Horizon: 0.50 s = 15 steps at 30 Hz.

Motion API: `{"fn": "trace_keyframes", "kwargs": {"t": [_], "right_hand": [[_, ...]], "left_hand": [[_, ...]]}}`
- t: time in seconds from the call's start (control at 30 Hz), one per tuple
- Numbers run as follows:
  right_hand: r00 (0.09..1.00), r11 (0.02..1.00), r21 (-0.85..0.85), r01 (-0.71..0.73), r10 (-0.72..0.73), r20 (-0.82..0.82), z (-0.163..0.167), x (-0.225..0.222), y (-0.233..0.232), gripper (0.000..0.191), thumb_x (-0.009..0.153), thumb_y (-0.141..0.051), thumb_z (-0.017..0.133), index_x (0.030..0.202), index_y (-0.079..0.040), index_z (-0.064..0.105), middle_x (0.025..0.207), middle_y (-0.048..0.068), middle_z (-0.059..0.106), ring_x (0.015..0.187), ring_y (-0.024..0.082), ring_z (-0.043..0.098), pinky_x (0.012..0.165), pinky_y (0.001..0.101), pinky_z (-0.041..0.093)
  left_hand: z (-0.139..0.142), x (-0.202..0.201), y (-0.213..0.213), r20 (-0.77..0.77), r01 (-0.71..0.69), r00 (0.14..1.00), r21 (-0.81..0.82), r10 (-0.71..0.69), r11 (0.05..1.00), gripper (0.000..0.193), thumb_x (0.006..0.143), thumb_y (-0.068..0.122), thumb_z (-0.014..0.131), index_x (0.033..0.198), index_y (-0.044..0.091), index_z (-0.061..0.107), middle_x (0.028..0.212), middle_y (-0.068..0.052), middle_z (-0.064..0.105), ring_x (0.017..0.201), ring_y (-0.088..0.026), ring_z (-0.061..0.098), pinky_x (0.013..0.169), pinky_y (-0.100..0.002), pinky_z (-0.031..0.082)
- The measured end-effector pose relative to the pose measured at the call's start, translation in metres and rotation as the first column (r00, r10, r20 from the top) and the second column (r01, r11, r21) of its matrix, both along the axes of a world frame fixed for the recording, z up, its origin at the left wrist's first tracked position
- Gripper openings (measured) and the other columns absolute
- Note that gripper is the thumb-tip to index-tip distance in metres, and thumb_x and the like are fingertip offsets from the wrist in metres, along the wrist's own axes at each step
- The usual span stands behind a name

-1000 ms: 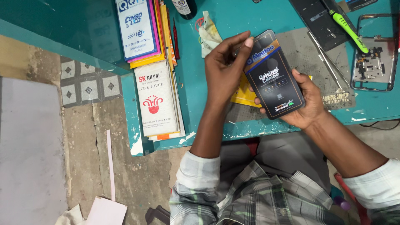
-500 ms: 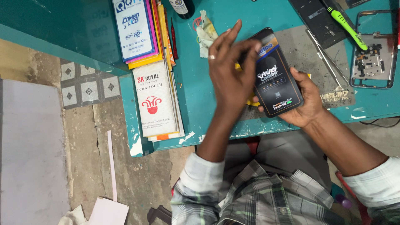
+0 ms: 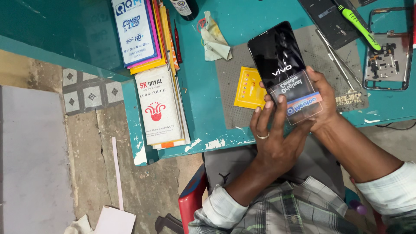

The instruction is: The person cleans the edges of a disassembled smartphone, then installs a new screen assembly and battery. They connect the ribbon cable, place the battery, and secure the back cover with a screwdriver.

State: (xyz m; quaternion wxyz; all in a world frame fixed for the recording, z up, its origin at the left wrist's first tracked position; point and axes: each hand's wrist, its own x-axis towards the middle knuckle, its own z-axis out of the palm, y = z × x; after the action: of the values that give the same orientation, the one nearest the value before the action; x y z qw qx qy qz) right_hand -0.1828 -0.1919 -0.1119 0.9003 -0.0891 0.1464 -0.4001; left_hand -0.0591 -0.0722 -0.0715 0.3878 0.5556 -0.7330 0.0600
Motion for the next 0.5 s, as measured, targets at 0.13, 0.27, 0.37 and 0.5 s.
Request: {"fn": "trace_keyframes", "kwargs": {"t": [0.13, 0.27, 0.37, 0.5], "right_hand": [[0.999, 1.000, -0.030, -0.009, 0.010, 0.035, 0.002, 0.001, 0.001, 0.071, 0.110, -0.049, 0.050, 0.153, 0.007, 0.051, 0.131, 0.033, 0.066, 0.106, 0.043, 0.072, 0.091, 0.0516, 0.062], [0.996, 0.998, -0.059, -0.022, 0.026, 0.080, -0.001, 0.001, 0.001, 0.068, 0.113, -0.048, 0.051, 0.152, 0.007, 0.051, 0.129, 0.033, 0.065, 0.109, 0.045, 0.071, 0.092, 0.0526, 0.062], [0.999, 0.998, -0.062, -0.027, 0.029, 0.032, -0.002, 0.000, 0.001, 0.071, 0.109, -0.050, 0.052, 0.151, 0.006, 0.052, 0.130, 0.032, 0.065, 0.108, 0.043, 0.071, 0.092, 0.0511, 0.062], [0.995, 0.987, -0.154, 0.036, -0.050, -0.088, 0.003, -0.001, 0.002, 0.067, 0.107, -0.052, 0.054, 0.148, 0.000, 0.047, 0.135, 0.028, 0.063, 0.118, 0.040, 0.069, 0.096, 0.0549, 0.060]], "left_hand": [[-0.005, -0.002, 0.000, -0.002, -0.007, 1.000, -0.016, 0.007, 1.000, 0.017, 0.104, 0.024, 0.077, 0.121, 0.025, 0.079, 0.160, -0.023, 0.045, 0.153, -0.035, 0.031, 0.128, -0.050, 0.025], [-0.009, -0.004, 0.001, -0.004, 0.004, 1.000, -0.018, -0.004, 1.000, 0.016, 0.104, 0.027, 0.078, 0.119, 0.025, 0.080, 0.161, -0.023, 0.044, 0.153, -0.035, 0.031, 0.127, -0.051, 0.025], [-0.008, -0.005, 0.003, -0.027, 0.007, 1.000, -0.038, -0.008, 0.999, 0.028, 0.106, 0.036, 0.078, 0.132, 0.027, 0.072, 0.165, -0.022, 0.038, 0.154, -0.034, 0.027, 0.129, -0.049, 0.023], [0.003, -0.001, -0.010, -0.228, 0.075, 0.965, -0.236, -0.130, 0.969, 0.088, 0.108, 0.060, 0.064, 0.163, 0.007, 0.021, 0.166, -0.033, 0.012, 0.160, -0.044, 0.008, 0.132, -0.061, 0.011]]}}
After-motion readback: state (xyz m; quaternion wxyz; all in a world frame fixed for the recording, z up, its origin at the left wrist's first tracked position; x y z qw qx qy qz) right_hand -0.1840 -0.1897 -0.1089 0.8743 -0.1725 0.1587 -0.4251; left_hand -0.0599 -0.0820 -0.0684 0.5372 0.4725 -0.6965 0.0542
